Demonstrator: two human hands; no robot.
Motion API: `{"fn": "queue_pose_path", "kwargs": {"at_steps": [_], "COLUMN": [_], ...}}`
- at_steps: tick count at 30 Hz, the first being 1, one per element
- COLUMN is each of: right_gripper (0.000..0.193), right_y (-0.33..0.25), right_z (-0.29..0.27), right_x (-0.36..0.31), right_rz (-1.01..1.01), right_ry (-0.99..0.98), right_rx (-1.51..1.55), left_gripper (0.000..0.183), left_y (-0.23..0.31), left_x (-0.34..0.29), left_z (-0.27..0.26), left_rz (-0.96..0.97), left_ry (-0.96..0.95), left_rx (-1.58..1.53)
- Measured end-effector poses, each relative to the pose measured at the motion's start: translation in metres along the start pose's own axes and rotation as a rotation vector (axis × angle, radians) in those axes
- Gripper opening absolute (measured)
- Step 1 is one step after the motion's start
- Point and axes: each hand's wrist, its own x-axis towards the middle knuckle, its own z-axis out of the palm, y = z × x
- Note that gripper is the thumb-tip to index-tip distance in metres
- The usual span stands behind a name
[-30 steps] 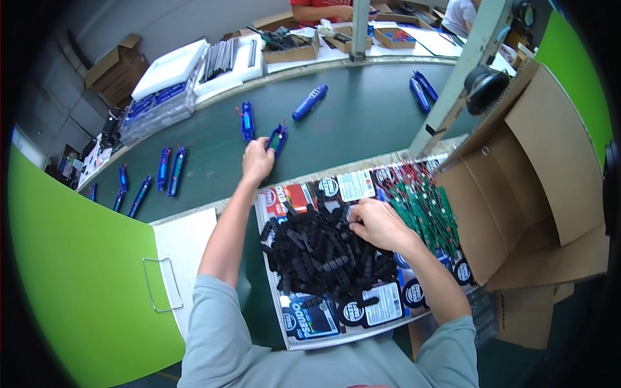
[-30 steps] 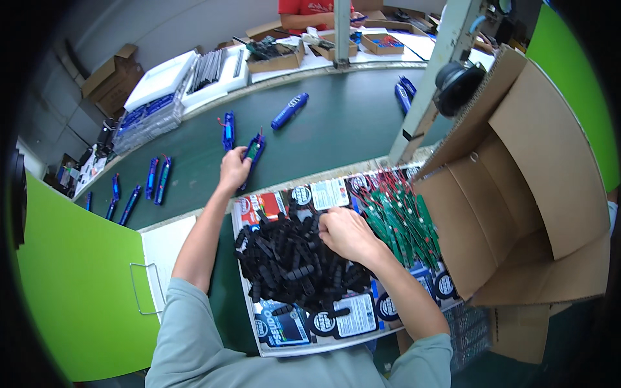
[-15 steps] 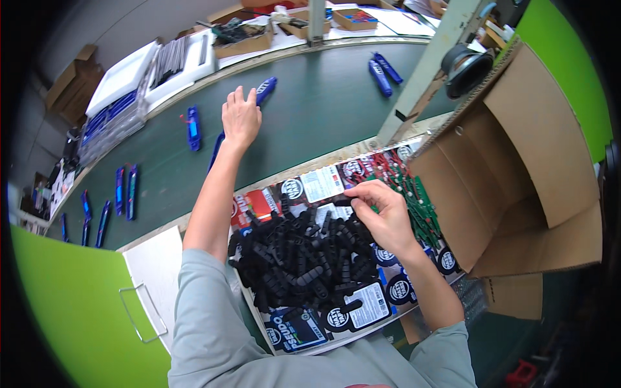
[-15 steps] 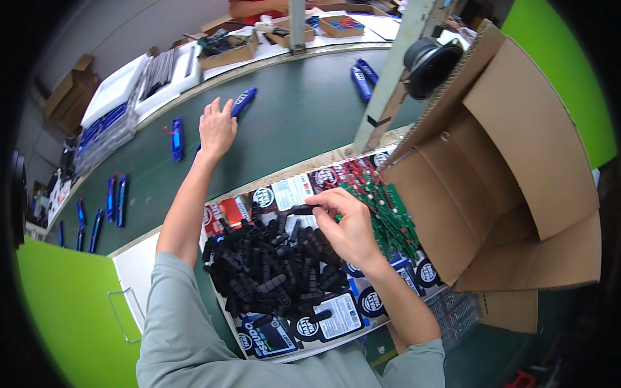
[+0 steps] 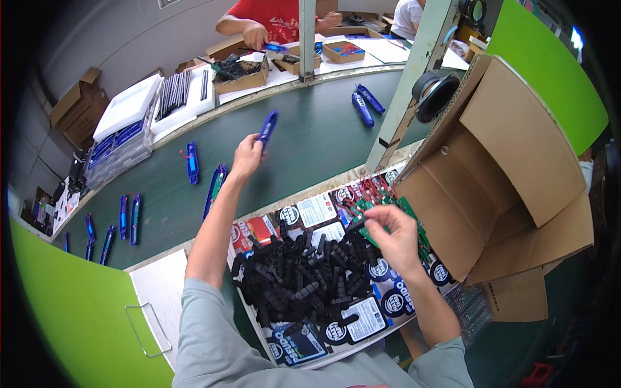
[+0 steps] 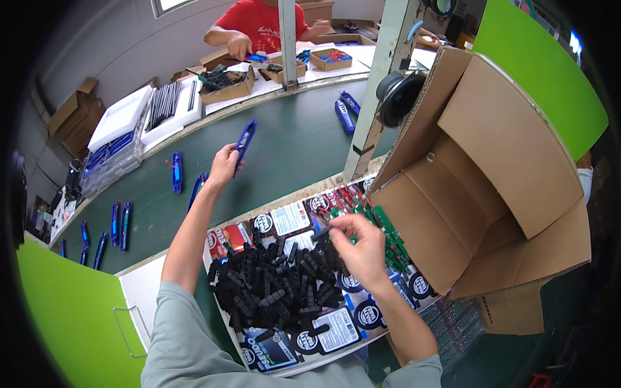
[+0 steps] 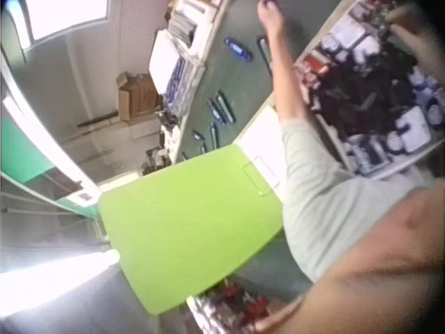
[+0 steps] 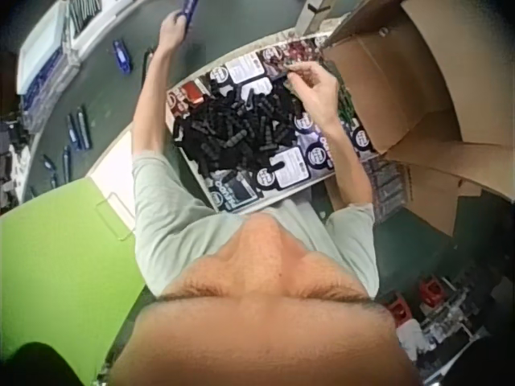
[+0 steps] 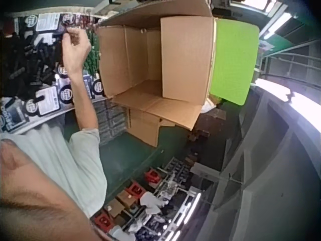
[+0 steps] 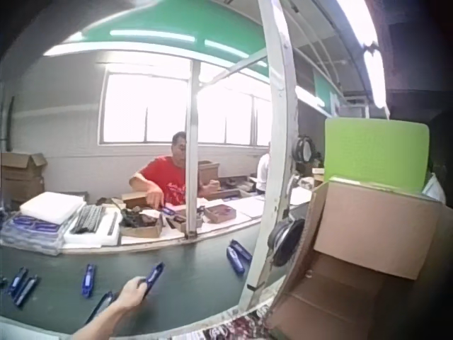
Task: The person repeatedly picks up a blue plastic casing and a green circuit board, inserts the board into the casing, and places the assembled unit on the table. They also pick up black plastic clips and place them into the casing before closing it. The process is repeated multiple times throughout the video.
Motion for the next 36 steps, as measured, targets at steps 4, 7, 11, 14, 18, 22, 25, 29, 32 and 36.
{"fn": "queue_pose_path", "kwargs": {"at_steps": [4,7,11,14,18,22,25,29,32,36], "right_gripper": [0.015,0.016,0.017,0.015,0.012,0.01,0.01,0.009,0.014,0.029], "right_y": [-0.012,-0.021,-0.057,-0.077,-0.083,-0.08,-0.079,-0.079,-0.077,-0.083], "right_z": [0.0,0.0,0.001,0.003,0.005,0.012,0.014,0.011,0.009,0.003], "right_x": [0.007,0.013,0.008,0.002,-0.003,-0.01,-0.016,-0.02,-0.023,-0.025], "right_rz": [0.019,-0.201,-0.346,-0.378,-0.399,-0.544,-0.582,-0.54,-0.541,-0.523], "right_ry": [0.063,0.063,0.034,0.004,-0.01,0.105,0.167,0.197,0.184,0.219], "right_rx": [0.192,0.048,-0.165,-0.255,-0.335,-0.536,-0.628,-0.633,-0.659,-0.698], "left_gripper": [0.041,0.041,0.043,0.043,0.04,0.025,0.024,0.018,0.017,0.016], "left_y": [0.084,0.118,0.131,0.144,0.151,0.159,0.155,0.159,0.16,0.158], "left_x": [-0.099,-0.165,-0.214,-0.234,-0.249,-0.26,-0.26,-0.262,-0.264,-0.267], "left_z": [0.011,0.023,0.036,0.038,0.044,0.056,0.065,0.067,0.069,0.069], "left_rz": [-0.075,0.001,0.023,0.019,0.035,0.091,0.085,0.077,0.093,0.138], "left_ry": [-0.266,-0.35,-0.457,-0.431,-0.372,-0.152,-0.052,-0.061,-0.039,0.033], "left_rx": [-0.601,-0.595,-0.543,-0.553,-0.489,-0.402,-0.356,-0.312,-0.291,-0.229]}}
